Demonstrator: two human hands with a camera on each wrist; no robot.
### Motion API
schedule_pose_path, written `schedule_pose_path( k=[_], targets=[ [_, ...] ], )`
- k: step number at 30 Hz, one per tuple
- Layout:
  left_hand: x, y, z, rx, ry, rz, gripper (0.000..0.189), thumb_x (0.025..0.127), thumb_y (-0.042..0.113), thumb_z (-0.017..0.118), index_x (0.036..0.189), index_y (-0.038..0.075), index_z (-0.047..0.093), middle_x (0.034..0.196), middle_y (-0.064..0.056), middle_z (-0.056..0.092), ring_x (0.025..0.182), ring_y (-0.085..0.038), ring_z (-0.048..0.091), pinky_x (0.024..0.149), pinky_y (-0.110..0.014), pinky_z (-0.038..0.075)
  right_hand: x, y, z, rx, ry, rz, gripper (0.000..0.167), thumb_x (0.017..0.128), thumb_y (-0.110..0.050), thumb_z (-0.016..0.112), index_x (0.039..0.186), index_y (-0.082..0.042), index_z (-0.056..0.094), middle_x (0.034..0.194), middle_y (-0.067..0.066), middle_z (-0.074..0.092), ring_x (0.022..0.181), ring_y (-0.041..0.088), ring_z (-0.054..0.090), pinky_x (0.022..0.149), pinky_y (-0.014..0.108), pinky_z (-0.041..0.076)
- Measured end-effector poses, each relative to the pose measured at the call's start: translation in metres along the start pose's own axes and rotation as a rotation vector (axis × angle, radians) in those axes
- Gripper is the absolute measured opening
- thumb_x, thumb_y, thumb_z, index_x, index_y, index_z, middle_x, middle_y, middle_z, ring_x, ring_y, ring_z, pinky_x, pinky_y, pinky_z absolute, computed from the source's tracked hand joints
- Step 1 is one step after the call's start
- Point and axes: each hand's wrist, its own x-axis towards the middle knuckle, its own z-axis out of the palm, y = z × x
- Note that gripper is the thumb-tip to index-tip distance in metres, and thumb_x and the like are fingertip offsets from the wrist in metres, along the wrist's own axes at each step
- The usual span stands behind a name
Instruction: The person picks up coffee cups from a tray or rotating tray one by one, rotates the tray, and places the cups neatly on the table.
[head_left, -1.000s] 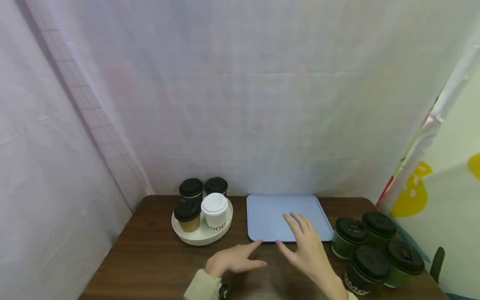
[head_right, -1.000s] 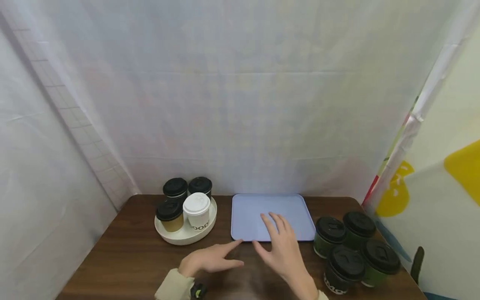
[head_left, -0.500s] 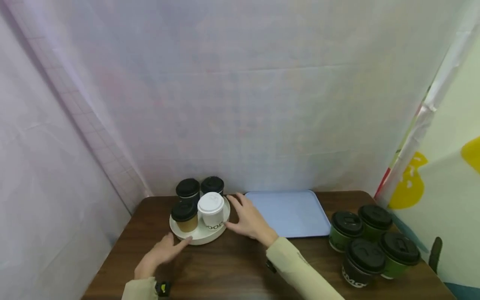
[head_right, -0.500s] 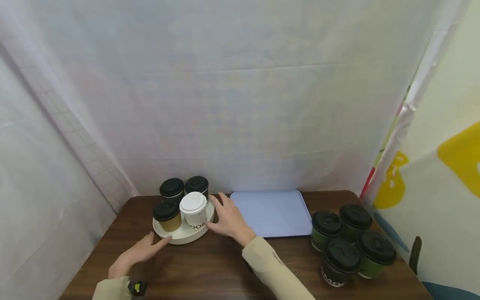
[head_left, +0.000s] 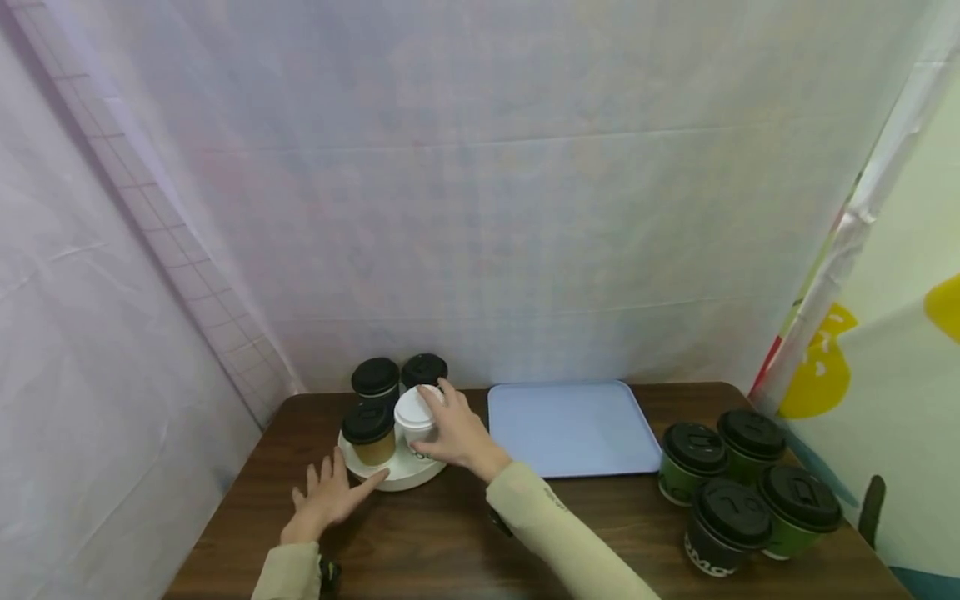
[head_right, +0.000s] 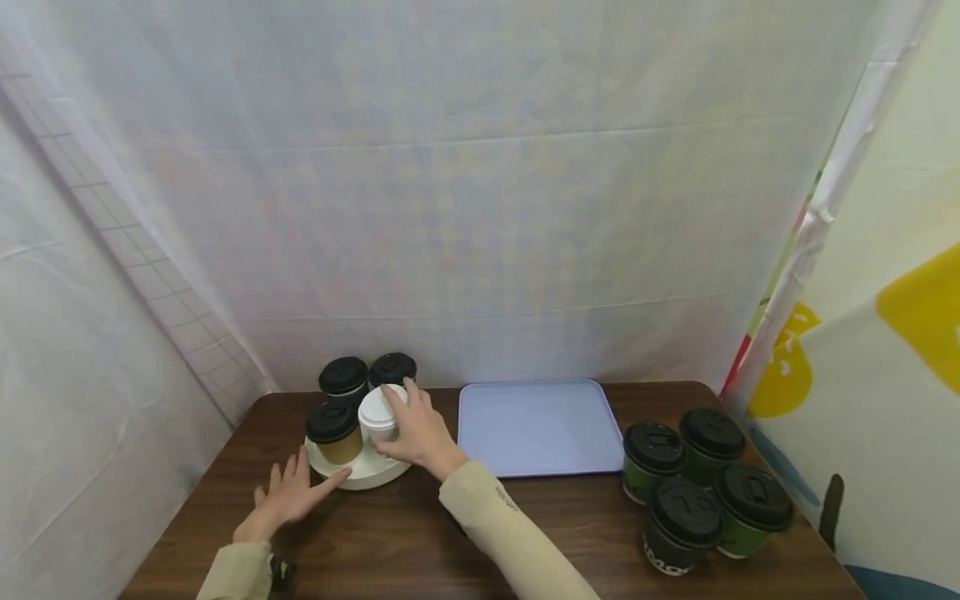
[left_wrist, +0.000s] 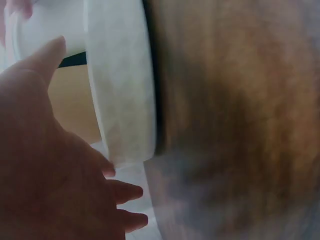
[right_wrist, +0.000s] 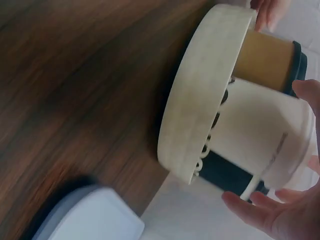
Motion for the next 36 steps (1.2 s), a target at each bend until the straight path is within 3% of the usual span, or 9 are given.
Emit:
schedule_pose_path(
  k=[8, 17, 28, 36],
  targets=[
    [-0.006, 0.002, 0.001, 0.017, 0.042, 0.026, 0.127, 0.088, 0.085, 0.047, 0.163, -0.007, 0.0, 0.165, -0.042, 0.001, 0.152, -0.066, -0.007, 0.113, -0.086, -0.002, 0.01, -0.009, 0.013, -0.096, 0.011, 0.022, 0.085, 0.084, -0.047, 0.083, 0.156, -0.026, 0.045, 0.164, 0.022, 0.034, 0.143, 0.043, 0.047, 0.09, 0.051, 0.061],
    [-0.009, 0.003, 0.01, 0.054, 0.074, 0.02, 0.124, 0.09, 0.083, 0.046, 0.162, -0.007, 0.001, 0.165, -0.041, 0.009, 0.153, -0.065, 0.0, 0.116, -0.085, 0.004, 0.015, -0.01, 0.023, -0.073, 0.049, 0.066, 0.075, 0.083, -0.041, 0.085, 0.149, -0.025, 0.054, 0.155, 0.02, 0.043, 0.128, 0.039, 0.057, 0.079, 0.046, 0.062],
    [-0.019, 0.008, 0.016, 0.043, 0.101, 0.018, 0.124, 0.089, 0.083, 0.049, 0.162, -0.008, 0.005, 0.16, -0.049, 0.011, 0.152, -0.067, 0.002, 0.116, -0.084, 0.008, 0.015, -0.006, 0.019, -0.027, 0.069, 0.054, 0.075, 0.08, -0.035, 0.089, 0.146, -0.023, 0.056, 0.151, 0.021, 0.046, 0.125, 0.04, 0.058, 0.082, 0.049, 0.062],
    [-0.026, 0.011, 0.022, -0.002, 0.121, 0.015, 0.122, 0.091, 0.082, 0.048, 0.163, -0.007, 0.005, 0.159, -0.05, 0.012, 0.151, -0.068, 0.003, 0.116, -0.084, 0.01, 0.013, -0.001, 0.001, -0.01, 0.176, 0.006, 0.073, 0.079, -0.036, 0.09, 0.143, -0.02, 0.059, 0.147, 0.024, 0.05, 0.121, 0.042, 0.06, 0.083, 0.052, 0.061]
  ],
)
